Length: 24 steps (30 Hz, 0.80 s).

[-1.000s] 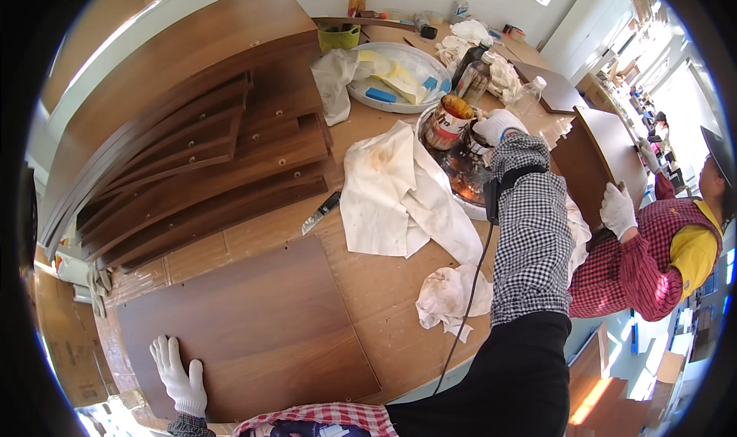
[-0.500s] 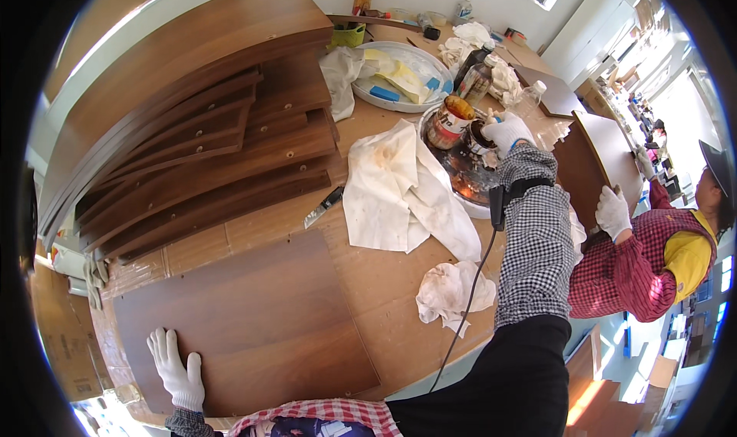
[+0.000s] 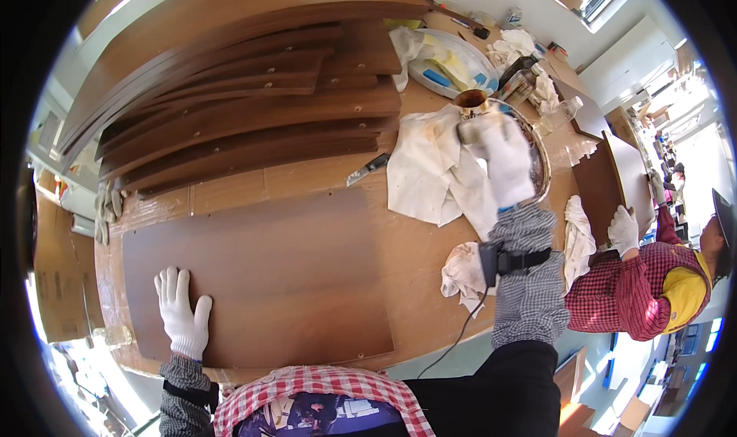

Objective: Cleaning and inspecting wooden furniture panels using a rag and a cleaning solution.

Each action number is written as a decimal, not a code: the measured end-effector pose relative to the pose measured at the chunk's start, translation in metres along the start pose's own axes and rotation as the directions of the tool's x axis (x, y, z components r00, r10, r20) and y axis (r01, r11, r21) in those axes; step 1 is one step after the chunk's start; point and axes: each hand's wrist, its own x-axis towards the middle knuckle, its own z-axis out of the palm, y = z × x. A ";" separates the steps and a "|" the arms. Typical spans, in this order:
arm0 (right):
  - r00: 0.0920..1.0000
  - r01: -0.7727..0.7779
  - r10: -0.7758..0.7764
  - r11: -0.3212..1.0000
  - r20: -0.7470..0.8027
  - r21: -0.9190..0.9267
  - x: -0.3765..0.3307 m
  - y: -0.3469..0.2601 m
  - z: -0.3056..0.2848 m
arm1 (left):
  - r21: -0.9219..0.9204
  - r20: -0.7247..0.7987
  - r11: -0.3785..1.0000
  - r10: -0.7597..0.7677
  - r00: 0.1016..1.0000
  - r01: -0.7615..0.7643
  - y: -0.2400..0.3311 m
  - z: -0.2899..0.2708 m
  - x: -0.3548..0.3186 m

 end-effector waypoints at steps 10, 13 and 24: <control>0.957 -0.194 0.213 0.974 0.195 -0.114 -0.046 0.003 0.087 | -0.029 -0.028 1.000 0.010 1.000 -0.010 0.007 -0.006 0.004; 0.935 -0.207 0.237 0.969 0.263 -0.136 -0.046 -0.005 0.090 | -0.073 -0.005 0.997 -0.004 1.000 0.004 0.009 -0.010 0.004; 0.946 -0.136 0.213 0.945 0.244 -0.298 -0.041 0.004 0.086 | -0.052 -0.021 0.999 0.001 1.000 -0.002 0.005 -0.010 0.004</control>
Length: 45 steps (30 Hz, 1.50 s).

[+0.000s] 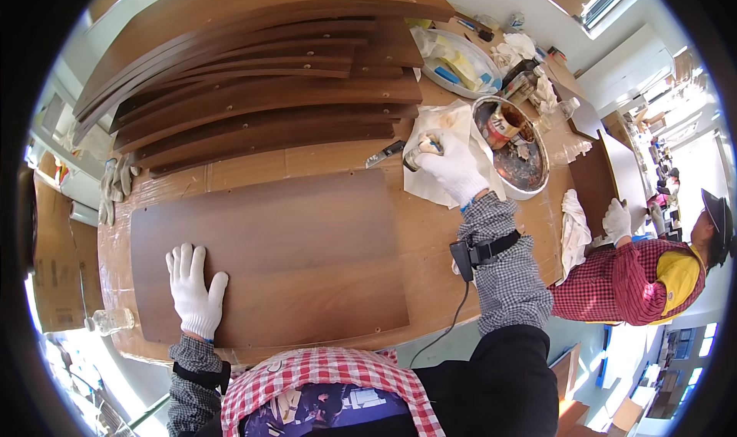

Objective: Cleaning and inspecting wooden furniture panels using a rag and a cleaning solution.

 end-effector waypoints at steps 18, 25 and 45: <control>0.992 0.089 -0.055 0.948 0.118 -0.305 0.016 -0.018 0.041 | 0.024 -0.024 1.000 0.018 1.000 -0.017 -0.002 0.004 -0.001; 0.990 0.106 -0.071 0.948 0.125 -0.299 0.015 -0.013 0.040 | 0.028 -0.034 1.000 0.014 0.999 -0.013 -0.001 0.003 0.000; 0.994 0.096 -0.092 0.991 0.052 -0.094 0.019 0.006 0.042 | 0.024 -0.017 1.000 0.010 1.000 -0.010 -0.002 0.004 -0.002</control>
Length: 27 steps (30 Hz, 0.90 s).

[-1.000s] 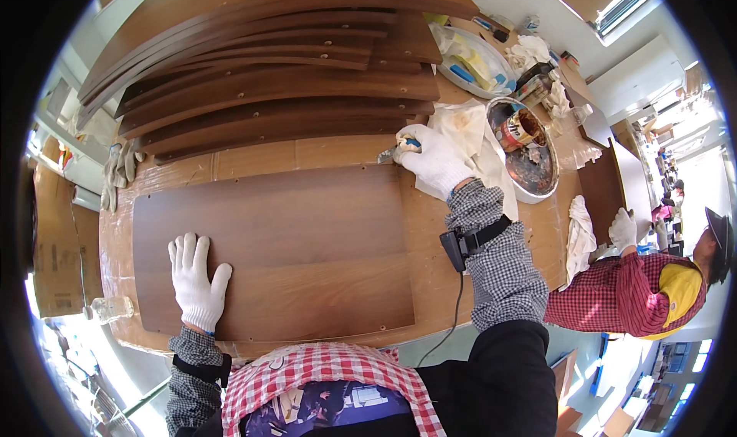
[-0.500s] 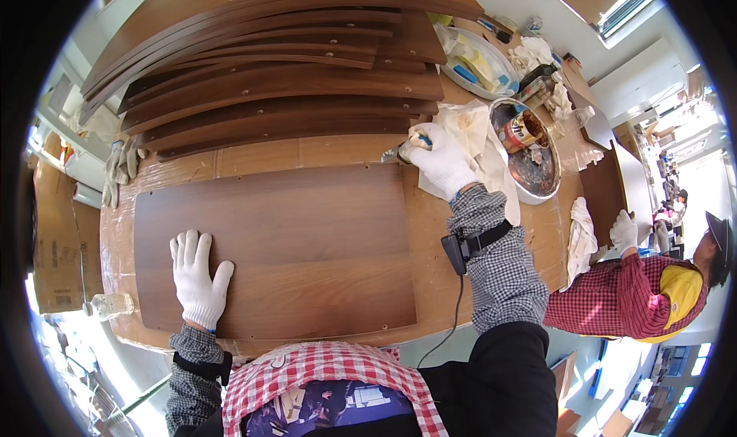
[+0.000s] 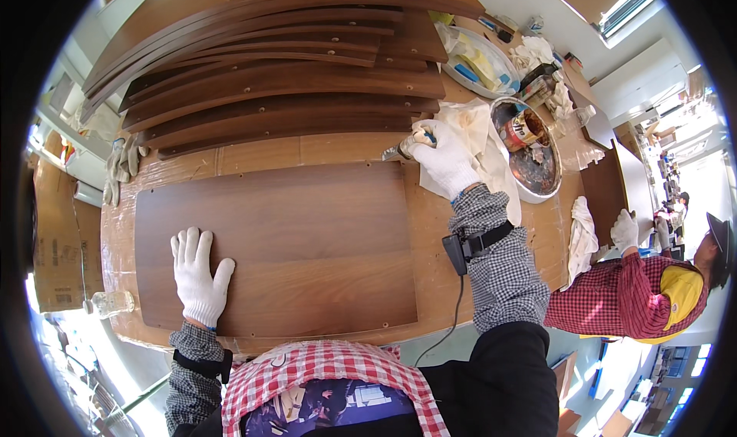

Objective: Cleaning and inspecting wooden furniture panels using a rag and a cleaning solution.

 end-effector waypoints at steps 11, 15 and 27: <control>0.998 -0.046 0.047 0.999 0.028 -0.021 -0.009 0.011 0.002 | -0.026 0.069 0.999 -0.044 0.997 0.046 0.000 -0.003 0.000; 0.969 -0.208 0.214 0.976 0.122 -0.060 -0.035 0.010 -0.002 | -0.024 0.037 0.999 -0.027 0.999 0.028 0.000 -0.004 0.000; 0.995 -0.017 0.022 0.998 -0.095 0.056 -0.029 0.005 0.000 | -0.024 -0.025 0.999 0.040 0.999 -0.041 0.003 -0.001 0.003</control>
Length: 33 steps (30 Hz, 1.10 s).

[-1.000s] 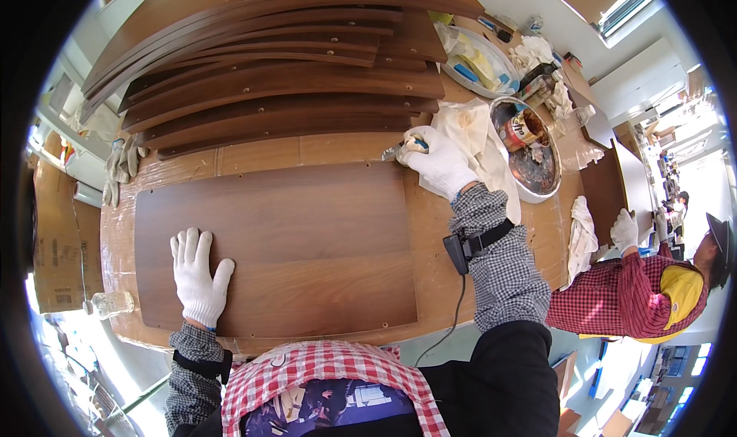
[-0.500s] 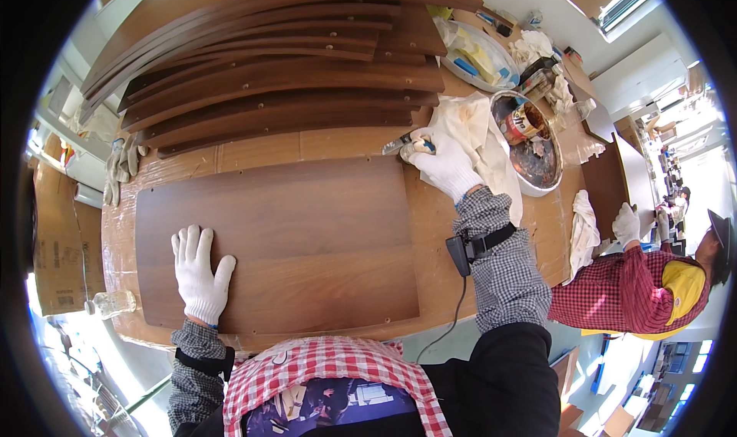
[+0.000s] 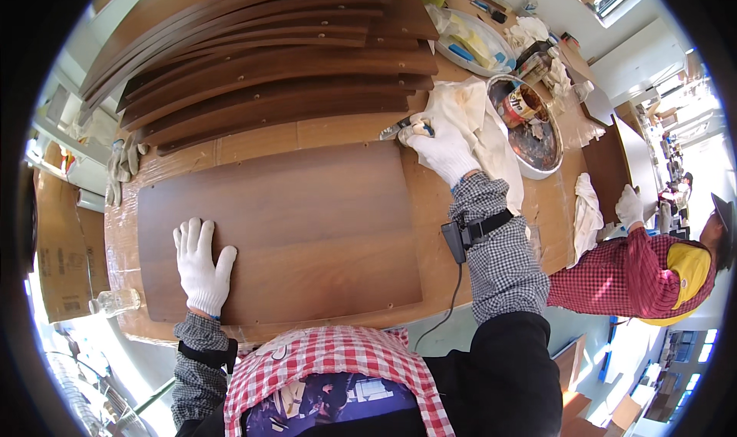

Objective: Cleaning and inspecting wooden furniture panels using a rag and a cleaning solution.

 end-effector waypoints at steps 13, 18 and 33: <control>0.898 -0.254 0.104 0.916 0.428 0.311 -0.115 0.017 -0.035 | -0.023 0.014 1.000 0.010 1.000 -0.009 -0.002 -0.003 -0.002; 0.948 -0.284 0.289 0.957 0.132 -0.060 -0.071 -0.017 -0.014 | -0.032 -0.009 0.999 0.027 1.000 -0.027 -0.001 0.001 -0.003; 0.868 -0.315 0.327 0.944 0.373 -0.094 -0.227 -0.001 -0.045 | -0.015 0.031 1.000 0.026 0.999 -0.025 -0.013 0.007 -0.013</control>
